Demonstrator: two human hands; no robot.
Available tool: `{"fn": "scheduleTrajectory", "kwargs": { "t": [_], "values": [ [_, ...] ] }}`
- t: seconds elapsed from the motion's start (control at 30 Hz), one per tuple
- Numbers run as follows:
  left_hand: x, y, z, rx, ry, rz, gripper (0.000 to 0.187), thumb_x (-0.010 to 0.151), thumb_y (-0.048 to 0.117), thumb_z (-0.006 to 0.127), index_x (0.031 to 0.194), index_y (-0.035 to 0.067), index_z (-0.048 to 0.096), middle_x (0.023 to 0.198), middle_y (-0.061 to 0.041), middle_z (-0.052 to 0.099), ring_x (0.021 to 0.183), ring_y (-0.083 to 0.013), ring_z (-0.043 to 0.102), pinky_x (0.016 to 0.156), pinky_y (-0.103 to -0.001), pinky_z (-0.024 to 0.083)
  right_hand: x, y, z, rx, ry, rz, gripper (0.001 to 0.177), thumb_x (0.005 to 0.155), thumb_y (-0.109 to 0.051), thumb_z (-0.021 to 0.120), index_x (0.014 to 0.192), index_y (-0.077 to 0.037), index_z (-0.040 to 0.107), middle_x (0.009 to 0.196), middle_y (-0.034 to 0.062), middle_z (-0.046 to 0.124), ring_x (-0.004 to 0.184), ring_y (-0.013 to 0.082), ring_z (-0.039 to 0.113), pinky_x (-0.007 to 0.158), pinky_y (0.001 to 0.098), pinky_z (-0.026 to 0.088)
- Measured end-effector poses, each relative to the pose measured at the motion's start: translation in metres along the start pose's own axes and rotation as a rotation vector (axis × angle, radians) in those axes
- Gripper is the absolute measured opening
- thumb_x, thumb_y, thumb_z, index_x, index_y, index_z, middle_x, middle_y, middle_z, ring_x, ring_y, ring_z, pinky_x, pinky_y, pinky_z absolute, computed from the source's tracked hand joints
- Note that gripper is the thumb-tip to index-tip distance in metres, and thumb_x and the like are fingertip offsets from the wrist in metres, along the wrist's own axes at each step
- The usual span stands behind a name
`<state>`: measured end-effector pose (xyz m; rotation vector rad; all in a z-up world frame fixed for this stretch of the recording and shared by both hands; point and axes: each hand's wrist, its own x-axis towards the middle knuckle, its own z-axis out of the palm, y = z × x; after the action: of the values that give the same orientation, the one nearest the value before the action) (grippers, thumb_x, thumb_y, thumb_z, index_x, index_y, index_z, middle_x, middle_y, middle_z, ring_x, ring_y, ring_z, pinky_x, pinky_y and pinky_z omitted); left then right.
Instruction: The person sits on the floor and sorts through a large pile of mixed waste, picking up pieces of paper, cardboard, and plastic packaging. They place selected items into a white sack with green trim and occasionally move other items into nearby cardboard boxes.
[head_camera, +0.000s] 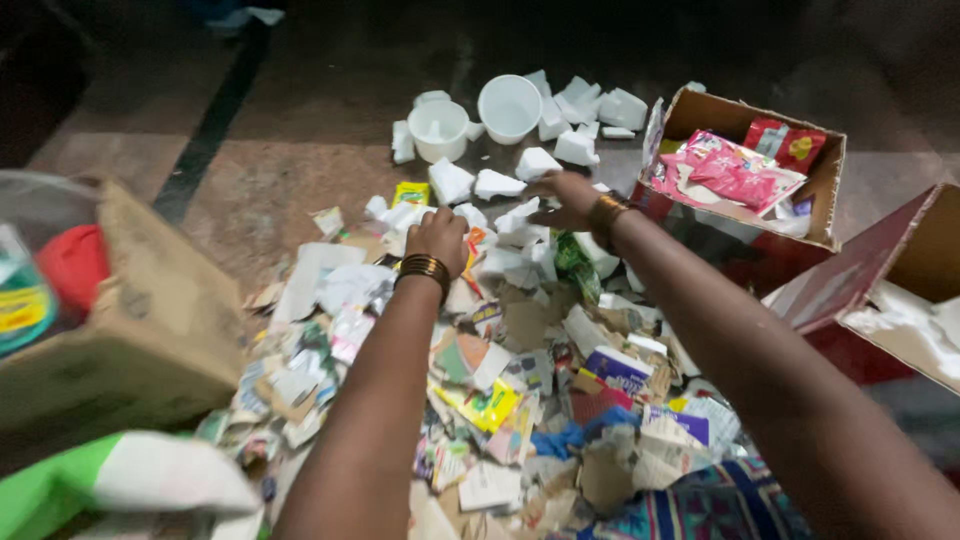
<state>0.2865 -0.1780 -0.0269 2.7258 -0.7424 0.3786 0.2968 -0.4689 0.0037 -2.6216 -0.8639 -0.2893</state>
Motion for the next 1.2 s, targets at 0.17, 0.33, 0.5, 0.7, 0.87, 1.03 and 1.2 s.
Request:
{"fn": "scheduleTrajectory", "kwargs": {
  "t": [0.17,0.33,0.5,0.7,0.87,1.03,1.2],
  "values": [
    [0.033,0.022,0.066,-0.236,-0.022,-0.133,0.024,0.095,0.029,0.062,0.113,0.015,0.070,0.123,-0.012,0.062,0.114,-0.0357,0.061,0.094,-0.050,0.051,0.031,0.010,0.041,-0.041,-0.294,0.091,0.072,0.066,-0.032,0.092,0.129,-0.010,0.066,0.117,0.0202,0.070,0.108,0.0375,0.067,0.096,0.0442,0.052],
    [0.025,0.022,0.088,-0.423,-0.181,-0.099,0.042,0.087,0.035,0.075,0.119,0.011,0.063,0.116,-0.015,0.068,0.111,-0.0347,0.065,0.096,-0.046,0.052,0.012,0.013,0.052,-0.021,-0.244,0.066,0.063,0.072,-0.027,0.089,0.127,-0.006,0.066,0.111,0.0219,0.072,0.105,0.0396,0.068,0.093,0.0454,0.053],
    [0.011,0.008,0.065,-0.306,-0.289,0.132,0.046,0.071,0.022,0.086,0.112,0.012,0.068,0.114,-0.016,0.068,0.109,-0.0341,0.064,0.093,-0.045,0.051,-0.012,-0.011,0.019,-0.008,-0.064,0.195,0.058,0.073,-0.018,0.083,0.127,-0.007,0.066,0.112,0.0201,0.072,0.106,0.0393,0.068,0.093,0.0453,0.054],
    [0.003,0.037,-0.010,-0.261,-0.099,0.036,0.018,0.077,0.006,0.074,0.093,0.014,0.076,0.103,-0.012,0.072,0.102,-0.0302,0.069,0.094,-0.041,0.055,-0.061,-0.067,-0.048,0.267,0.221,0.196,0.057,0.082,-0.016,0.076,0.136,-0.007,0.062,0.130,0.0171,0.069,0.117,0.0334,0.067,0.098,0.0438,0.055],
    [-0.032,0.069,-0.086,-0.286,0.188,0.029,0.015,0.075,0.009,0.077,0.090,0.010,0.074,0.096,-0.015,0.072,0.097,-0.0329,0.069,0.089,-0.043,0.055,-0.110,-0.120,-0.109,0.223,0.336,0.342,0.059,0.084,-0.020,0.076,0.138,-0.007,0.059,0.130,0.0182,0.068,0.113,0.0292,0.069,0.094,0.0401,0.056],
    [-0.051,0.113,-0.116,-0.327,0.108,-0.161,0.016,0.078,0.014,0.073,0.093,0.011,0.076,0.096,-0.016,0.076,0.094,-0.0323,0.072,0.087,-0.043,0.057,-0.162,-0.158,-0.155,0.431,0.308,0.582,0.063,0.084,-0.023,0.072,0.143,-0.012,0.052,0.122,0.0141,0.070,0.098,0.0234,0.074,0.085,0.0365,0.061],
    [-0.004,0.219,-0.086,-0.523,0.257,0.025,0.020,0.073,0.015,0.076,0.092,0.008,0.077,0.092,-0.016,0.077,0.089,-0.0330,0.074,0.085,-0.043,0.058,-0.235,-0.126,-0.214,0.105,0.493,0.523,0.057,0.085,-0.018,0.080,0.137,-0.008,0.059,0.115,0.0164,0.072,0.103,0.0227,0.070,0.089,0.0375,0.057]
  ]
}}
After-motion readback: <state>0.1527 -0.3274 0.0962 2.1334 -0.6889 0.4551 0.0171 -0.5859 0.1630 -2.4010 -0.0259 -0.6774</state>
